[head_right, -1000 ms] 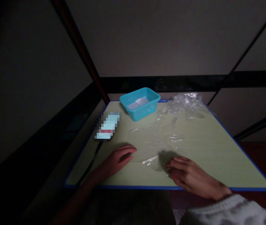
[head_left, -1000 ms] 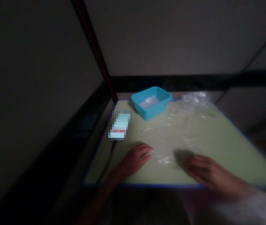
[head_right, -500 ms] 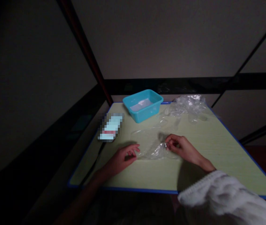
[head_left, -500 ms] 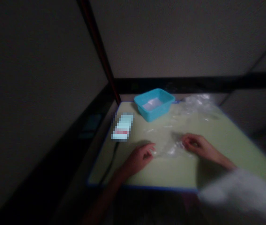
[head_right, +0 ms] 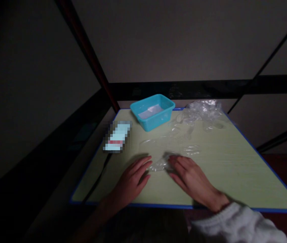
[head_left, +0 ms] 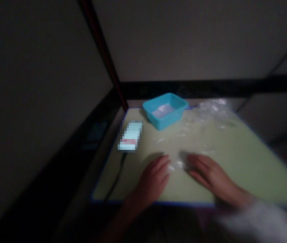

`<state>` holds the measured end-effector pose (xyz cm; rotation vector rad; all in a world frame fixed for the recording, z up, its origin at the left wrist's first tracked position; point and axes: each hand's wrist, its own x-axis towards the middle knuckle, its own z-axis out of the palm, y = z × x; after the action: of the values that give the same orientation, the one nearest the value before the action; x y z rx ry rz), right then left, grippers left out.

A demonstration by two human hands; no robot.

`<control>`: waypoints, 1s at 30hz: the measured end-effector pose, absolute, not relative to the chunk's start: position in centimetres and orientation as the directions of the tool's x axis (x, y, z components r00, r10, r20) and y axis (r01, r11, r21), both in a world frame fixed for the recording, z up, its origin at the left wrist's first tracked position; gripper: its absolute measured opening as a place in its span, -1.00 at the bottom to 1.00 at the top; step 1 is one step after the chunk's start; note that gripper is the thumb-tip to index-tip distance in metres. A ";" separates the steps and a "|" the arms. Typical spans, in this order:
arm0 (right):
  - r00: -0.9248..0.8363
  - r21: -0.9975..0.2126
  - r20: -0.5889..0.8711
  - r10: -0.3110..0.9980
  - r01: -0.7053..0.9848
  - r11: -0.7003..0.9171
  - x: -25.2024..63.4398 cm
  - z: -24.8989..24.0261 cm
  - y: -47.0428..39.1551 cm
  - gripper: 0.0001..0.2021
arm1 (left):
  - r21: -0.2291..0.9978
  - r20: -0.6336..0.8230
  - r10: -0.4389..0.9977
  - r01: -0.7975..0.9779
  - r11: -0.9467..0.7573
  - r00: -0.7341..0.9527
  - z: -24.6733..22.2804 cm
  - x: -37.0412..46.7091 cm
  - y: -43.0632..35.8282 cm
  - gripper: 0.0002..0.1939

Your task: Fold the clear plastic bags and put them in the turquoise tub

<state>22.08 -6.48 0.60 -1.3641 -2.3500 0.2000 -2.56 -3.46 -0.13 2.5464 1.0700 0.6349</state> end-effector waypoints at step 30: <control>-0.590 -0.081 0.141 0.795 0.794 0.603 22.4 -2.0 -8.0 -0.23 | 0.287 0.051 0.647 0.609 -0.740 0.761 -1.4 -1.9 -5.3 -0.23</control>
<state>22.45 -8.03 -1.98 -1.3317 -2.6649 0.0140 -1.87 -5.32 -1.45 2.7051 0.9823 0.2139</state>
